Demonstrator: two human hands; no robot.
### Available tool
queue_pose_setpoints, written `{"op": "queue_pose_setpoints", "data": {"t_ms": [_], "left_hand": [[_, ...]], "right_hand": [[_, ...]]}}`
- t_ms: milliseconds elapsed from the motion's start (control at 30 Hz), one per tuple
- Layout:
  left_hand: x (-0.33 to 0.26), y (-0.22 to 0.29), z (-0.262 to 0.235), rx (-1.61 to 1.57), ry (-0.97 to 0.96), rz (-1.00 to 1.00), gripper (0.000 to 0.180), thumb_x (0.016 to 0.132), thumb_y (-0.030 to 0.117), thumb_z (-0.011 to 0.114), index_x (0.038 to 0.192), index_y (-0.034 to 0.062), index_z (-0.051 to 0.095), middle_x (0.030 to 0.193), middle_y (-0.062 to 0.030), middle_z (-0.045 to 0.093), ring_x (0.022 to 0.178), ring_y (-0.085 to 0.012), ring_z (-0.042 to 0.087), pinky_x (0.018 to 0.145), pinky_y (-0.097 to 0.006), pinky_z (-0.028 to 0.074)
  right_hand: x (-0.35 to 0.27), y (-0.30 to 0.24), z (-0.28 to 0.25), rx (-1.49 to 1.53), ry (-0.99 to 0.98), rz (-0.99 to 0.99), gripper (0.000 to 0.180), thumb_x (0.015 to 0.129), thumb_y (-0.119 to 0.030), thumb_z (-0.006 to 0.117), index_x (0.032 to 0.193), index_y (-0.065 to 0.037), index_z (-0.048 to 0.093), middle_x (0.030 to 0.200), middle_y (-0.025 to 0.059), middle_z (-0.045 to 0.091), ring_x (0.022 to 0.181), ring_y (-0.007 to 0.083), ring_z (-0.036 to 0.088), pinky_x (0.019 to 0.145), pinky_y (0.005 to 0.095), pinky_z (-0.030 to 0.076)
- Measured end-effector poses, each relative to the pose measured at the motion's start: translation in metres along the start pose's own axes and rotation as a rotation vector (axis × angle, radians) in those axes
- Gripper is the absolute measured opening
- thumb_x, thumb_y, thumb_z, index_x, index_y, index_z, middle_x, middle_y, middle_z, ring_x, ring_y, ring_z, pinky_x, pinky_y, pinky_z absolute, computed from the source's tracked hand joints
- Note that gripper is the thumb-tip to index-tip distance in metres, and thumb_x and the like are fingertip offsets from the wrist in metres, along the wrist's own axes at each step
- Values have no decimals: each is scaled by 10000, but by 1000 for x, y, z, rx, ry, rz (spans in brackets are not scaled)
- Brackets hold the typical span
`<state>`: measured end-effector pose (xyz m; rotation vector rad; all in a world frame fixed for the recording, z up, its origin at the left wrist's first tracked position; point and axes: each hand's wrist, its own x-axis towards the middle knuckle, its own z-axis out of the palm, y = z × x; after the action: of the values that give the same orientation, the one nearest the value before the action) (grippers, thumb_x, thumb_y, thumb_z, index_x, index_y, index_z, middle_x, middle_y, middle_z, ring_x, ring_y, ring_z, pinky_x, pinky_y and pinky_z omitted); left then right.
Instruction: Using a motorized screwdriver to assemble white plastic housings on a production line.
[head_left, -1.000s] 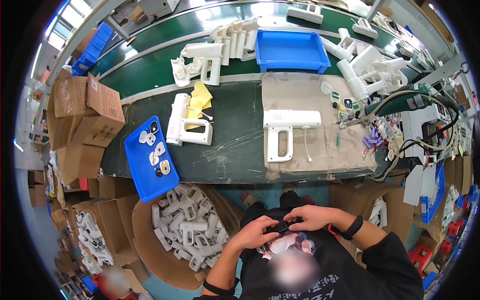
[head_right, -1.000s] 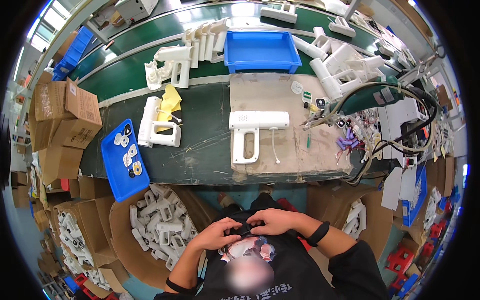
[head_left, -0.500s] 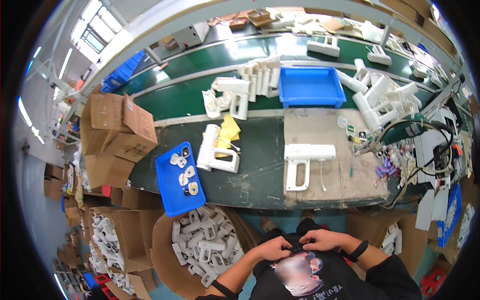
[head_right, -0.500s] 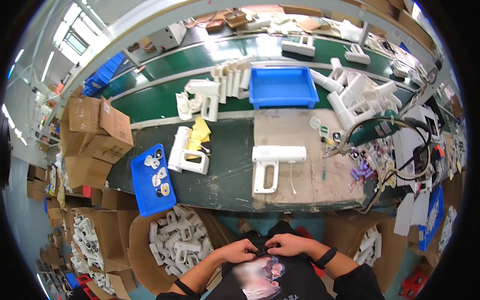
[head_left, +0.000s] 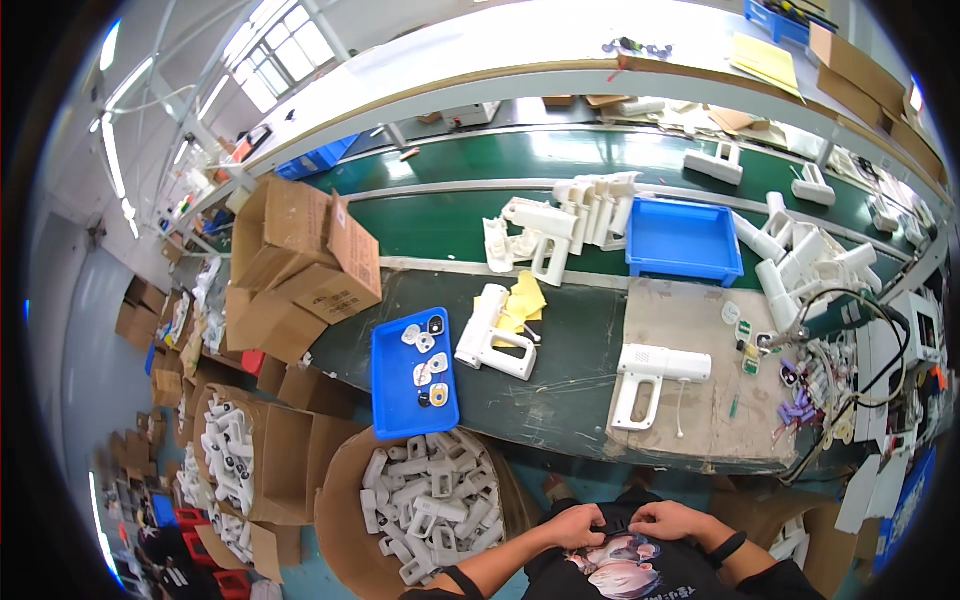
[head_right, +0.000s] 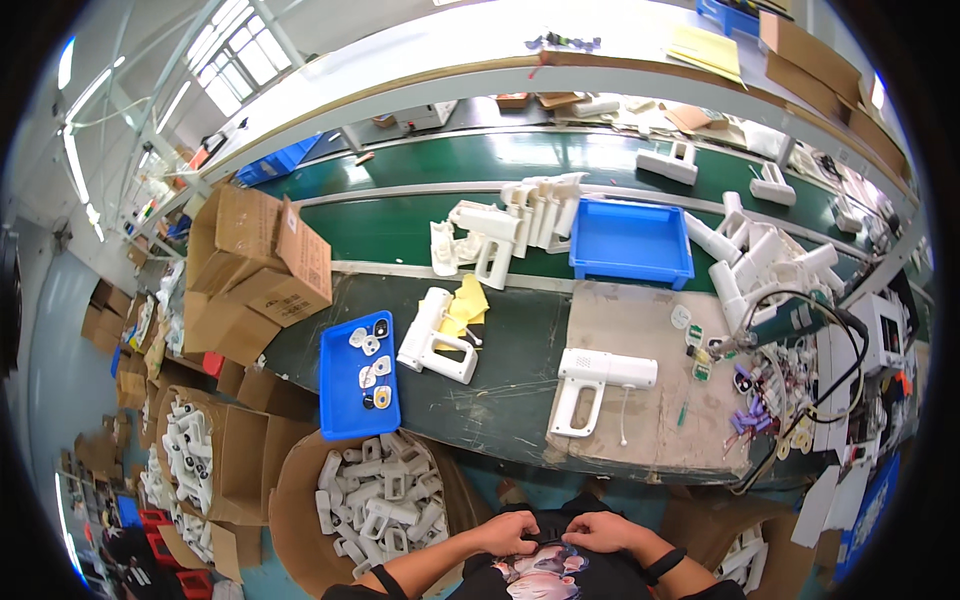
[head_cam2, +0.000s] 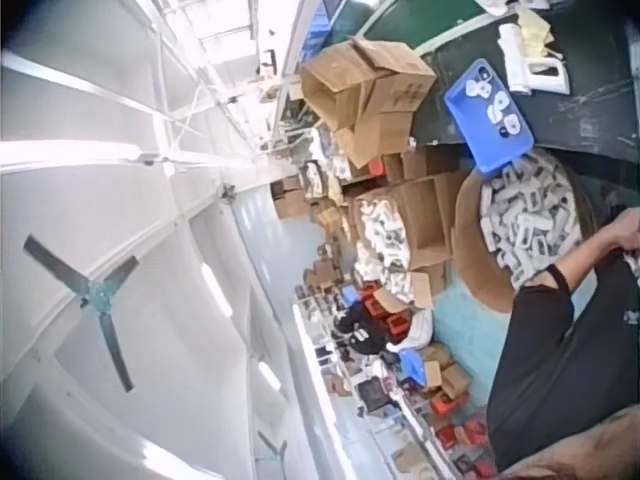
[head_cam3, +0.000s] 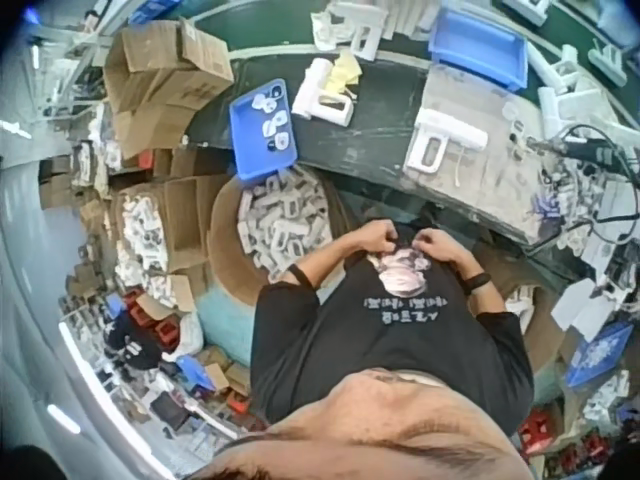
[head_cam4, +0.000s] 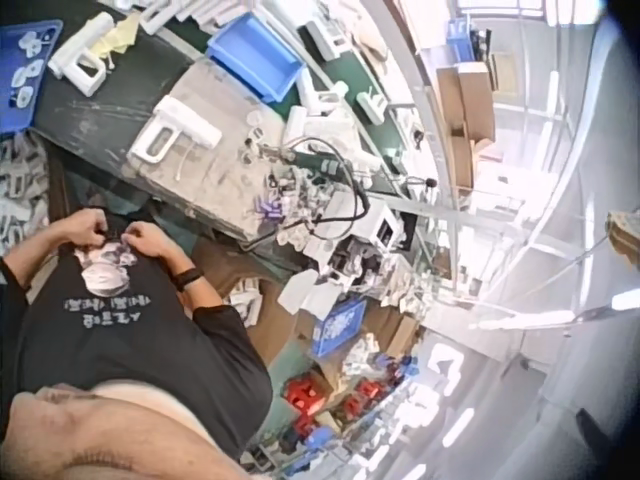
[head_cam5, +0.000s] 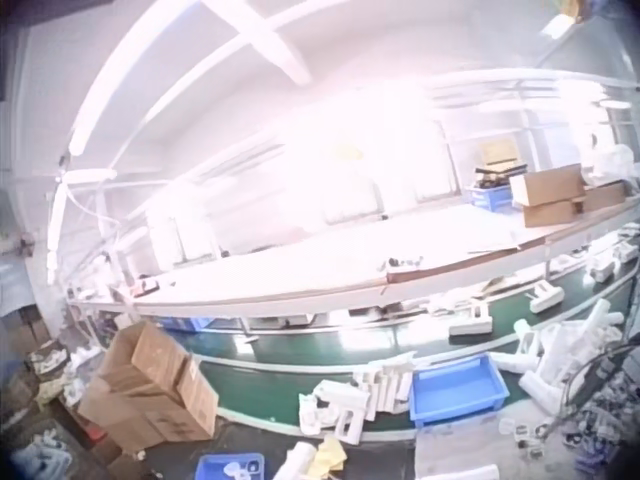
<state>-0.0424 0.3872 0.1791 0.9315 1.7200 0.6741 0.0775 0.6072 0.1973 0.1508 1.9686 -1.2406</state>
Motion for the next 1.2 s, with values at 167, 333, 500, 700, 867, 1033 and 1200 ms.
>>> {"op": "queue_pose_setpoints", "data": {"t_ms": [167,333,500,700,867,1033,1200], "left_hand": [[-1,1,3,-22,-6,-49,456,620,270,670,931,-63,634,954,-204,622,904,-342,603,806,-377,484],[-14,4,7,-100,107,-89,409,630,201,687,923,-79,635,923,-201,651,869,-321,630,799,-365,494],[-42,3,10,-558,265,-98,306,824,187,655,1024,-34,586,907,-95,652,835,-169,618,718,-305,490],[-135,-24,77,-1256,621,-345,199,896,185,580,1033,40,572,846,-54,625,702,-123,603,602,-230,458],[-196,-64,265,-1383,418,-659,248,879,233,596,1013,25,605,857,-73,629,773,-151,589,663,-290,475],[-199,9,340,-1977,552,-496,331,853,259,620,1070,10,606,913,-124,628,917,-234,589,780,-389,500],[-187,-13,330,-1550,530,-672,356,857,254,618,1107,2,600,980,-136,630,982,-245,577,814,-397,489]], "right_hand": [[2,-2,0,-7,-19,-50,399,871,-405,564,1055,-59,641,943,129,661,886,244,627,791,330,482],[-1,17,7,-17,2,-136,388,876,-377,570,1056,-37,620,914,123,654,851,231,622,769,321,484],[-12,37,9,402,141,-42,189,875,-189,626,945,-17,589,799,39,612,747,102,562,678,252,457],[-67,48,-16,1082,374,-50,107,908,-187,543,830,-135,493,627,2,482,510,140,457,524,311,407],[-125,21,-42,1369,243,297,228,961,-257,486,784,-132,416,577,-28,331,457,102,330,448,261,307],[-137,34,-52,1355,219,275,289,950,-301,508,732,-138,410,568,-36,333,441,92,303,421,260,279],[-131,46,-51,1494,218,342,124,901,-294,535,868,-177,509,593,-10,419,461,115,373,498,312,361]]}}
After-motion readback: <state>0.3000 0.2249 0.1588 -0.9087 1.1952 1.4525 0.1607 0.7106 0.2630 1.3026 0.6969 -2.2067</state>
